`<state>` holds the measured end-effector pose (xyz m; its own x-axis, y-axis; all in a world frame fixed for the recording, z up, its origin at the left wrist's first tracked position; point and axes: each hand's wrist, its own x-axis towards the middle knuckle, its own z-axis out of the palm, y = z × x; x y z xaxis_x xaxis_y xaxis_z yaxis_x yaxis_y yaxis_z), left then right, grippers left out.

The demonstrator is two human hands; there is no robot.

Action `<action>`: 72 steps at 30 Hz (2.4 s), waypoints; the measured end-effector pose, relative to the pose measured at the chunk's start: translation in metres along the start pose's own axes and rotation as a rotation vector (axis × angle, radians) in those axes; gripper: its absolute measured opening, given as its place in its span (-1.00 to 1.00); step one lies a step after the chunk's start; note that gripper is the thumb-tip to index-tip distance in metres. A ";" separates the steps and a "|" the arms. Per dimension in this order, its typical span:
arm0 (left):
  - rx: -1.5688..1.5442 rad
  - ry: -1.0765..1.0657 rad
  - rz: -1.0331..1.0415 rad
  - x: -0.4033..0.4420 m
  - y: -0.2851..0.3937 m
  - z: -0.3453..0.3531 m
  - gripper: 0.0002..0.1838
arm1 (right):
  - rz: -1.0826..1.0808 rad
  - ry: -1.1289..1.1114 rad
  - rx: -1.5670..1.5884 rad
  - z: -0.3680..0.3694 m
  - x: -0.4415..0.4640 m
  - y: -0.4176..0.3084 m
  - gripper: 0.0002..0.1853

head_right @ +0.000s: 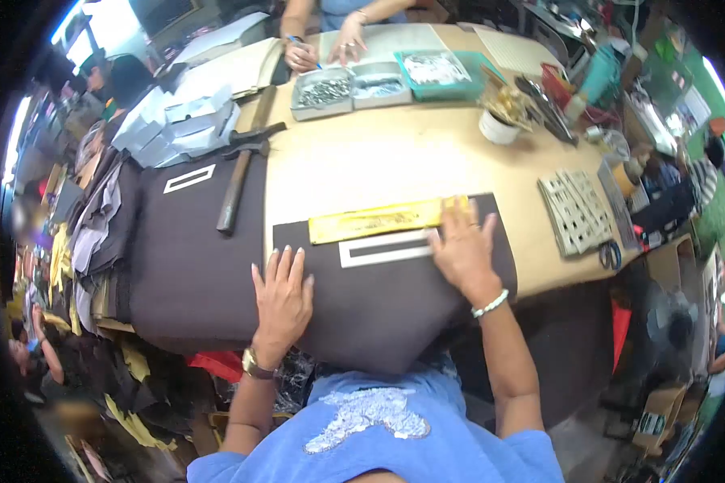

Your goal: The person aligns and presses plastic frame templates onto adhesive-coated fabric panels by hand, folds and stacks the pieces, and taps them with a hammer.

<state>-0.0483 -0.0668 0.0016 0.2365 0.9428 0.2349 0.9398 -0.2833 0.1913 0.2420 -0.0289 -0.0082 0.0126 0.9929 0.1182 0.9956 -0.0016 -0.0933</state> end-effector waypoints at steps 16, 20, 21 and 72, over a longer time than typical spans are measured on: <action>-0.173 0.131 -0.209 -0.014 0.010 0.031 -0.52 | 0.477 -0.011 -0.141 -0.004 -0.013 0.066 -0.49; -0.677 0.165 -0.211 -0.024 0.008 0.012 -0.56 | 0.216 0.232 0.495 0.017 -0.045 0.081 -0.84; -0.893 0.186 -0.234 -0.028 0.007 0.003 -0.55 | 0.236 0.213 0.623 0.004 -0.037 0.069 -0.89; 0.173 0.199 -0.699 0.155 -0.347 0.001 -0.09 | -0.167 -0.053 1.214 0.073 0.182 -0.281 -0.43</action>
<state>-0.3374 0.1774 -0.0290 -0.4640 0.8388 0.2849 0.8840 0.4175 0.2104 -0.0422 0.1610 -0.0322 -0.1392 0.9740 0.1790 0.2520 0.2097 -0.9447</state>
